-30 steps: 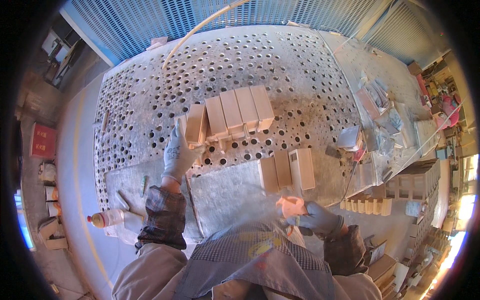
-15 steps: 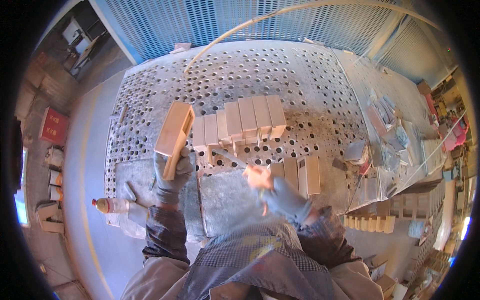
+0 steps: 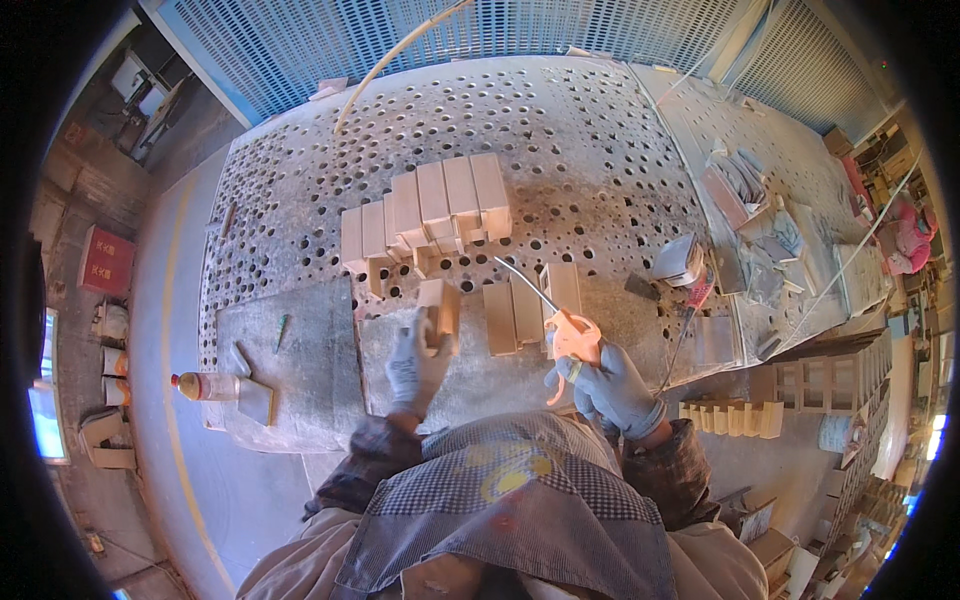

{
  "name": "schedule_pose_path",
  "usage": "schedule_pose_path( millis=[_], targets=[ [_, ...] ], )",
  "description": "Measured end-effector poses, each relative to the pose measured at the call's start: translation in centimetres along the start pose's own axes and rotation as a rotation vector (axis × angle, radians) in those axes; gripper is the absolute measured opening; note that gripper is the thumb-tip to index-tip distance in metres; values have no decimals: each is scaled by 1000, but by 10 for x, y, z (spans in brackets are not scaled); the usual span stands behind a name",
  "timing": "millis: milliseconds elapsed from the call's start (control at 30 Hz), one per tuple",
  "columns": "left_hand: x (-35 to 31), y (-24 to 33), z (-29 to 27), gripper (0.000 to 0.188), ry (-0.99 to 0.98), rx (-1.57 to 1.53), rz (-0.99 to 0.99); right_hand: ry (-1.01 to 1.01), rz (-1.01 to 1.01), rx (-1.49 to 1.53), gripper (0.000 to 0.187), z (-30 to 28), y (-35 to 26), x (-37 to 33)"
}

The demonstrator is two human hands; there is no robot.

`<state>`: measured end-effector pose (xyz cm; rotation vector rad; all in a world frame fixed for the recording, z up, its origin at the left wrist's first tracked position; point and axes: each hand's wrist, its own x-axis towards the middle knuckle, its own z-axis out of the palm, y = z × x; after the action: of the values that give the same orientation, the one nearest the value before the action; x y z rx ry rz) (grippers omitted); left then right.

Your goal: The person assembles small wooden blocks into a larger structure using a handheld tool to apply adhesive. They repeatedly pick up blocks, align them, and place them into a cardboard box.

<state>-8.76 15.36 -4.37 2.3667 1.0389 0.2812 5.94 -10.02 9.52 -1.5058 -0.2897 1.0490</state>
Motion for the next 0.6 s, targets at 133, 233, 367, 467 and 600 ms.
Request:
schedule_pose_path(
  millis=[133, 233, 367, 467, 600],
  targets=[
    [-11, 20, 24, 71, -219, -93, 61, -14, 10, 57, 23, -8, 4, -1],
    [27, 18, 15, 85, 89, -72, 217, -13, 37, 27, 24, -7, 3, 5],
    [130, -4, -12, 83, 285, -35, 260, 0, 31, -97, 25, 6, -5, 19],
    [180, -17, -33, 78, 133, -65, 313, 36, -11, -220, 27, 23, -19, 38],
    [184, -27, -67, 79, -64, 47, 72, 105, -318, -391, 37, 61, -44, 82]
  ],
)
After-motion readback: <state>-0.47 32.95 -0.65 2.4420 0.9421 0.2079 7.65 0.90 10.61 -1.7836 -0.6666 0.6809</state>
